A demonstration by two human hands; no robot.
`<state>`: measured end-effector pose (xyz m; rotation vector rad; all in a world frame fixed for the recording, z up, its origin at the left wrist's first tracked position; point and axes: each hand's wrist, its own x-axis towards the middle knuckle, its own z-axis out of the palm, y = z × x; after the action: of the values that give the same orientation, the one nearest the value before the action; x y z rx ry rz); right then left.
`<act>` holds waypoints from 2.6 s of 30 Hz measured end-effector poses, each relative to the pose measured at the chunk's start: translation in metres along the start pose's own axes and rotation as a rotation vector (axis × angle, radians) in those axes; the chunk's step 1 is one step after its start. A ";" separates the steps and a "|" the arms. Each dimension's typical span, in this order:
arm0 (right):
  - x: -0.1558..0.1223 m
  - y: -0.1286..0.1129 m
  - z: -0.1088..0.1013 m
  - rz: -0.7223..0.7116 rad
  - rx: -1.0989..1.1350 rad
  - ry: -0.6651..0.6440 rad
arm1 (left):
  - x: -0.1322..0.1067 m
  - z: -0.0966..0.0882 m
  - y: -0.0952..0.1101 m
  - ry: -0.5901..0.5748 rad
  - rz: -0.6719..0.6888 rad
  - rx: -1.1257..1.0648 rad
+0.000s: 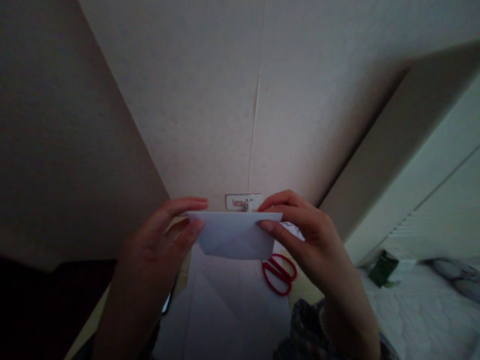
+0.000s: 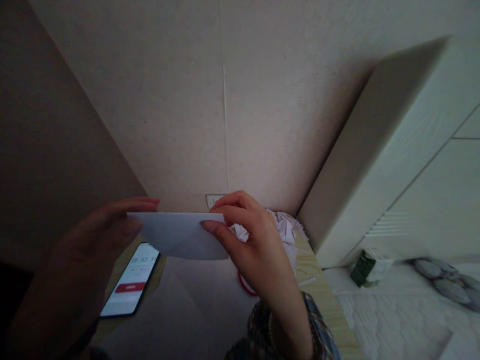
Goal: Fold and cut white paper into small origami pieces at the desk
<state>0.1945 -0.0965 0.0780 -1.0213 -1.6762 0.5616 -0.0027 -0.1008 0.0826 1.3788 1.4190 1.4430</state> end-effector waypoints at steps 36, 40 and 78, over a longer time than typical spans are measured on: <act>-0.002 -0.007 0.010 -0.115 0.065 -0.010 | 0.000 0.002 -0.003 -0.029 -0.046 -0.175; -0.005 -0.006 0.011 -0.106 0.098 0.034 | 0.002 0.002 -0.006 0.037 -0.027 -0.291; 0.006 0.006 0.000 0.372 0.392 -0.131 | 0.013 -0.006 -0.030 -0.075 -0.111 -0.239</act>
<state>0.1967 -0.0883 0.0762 -1.0229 -1.4117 1.1733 -0.0172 -0.0848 0.0574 1.1740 1.2129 1.4223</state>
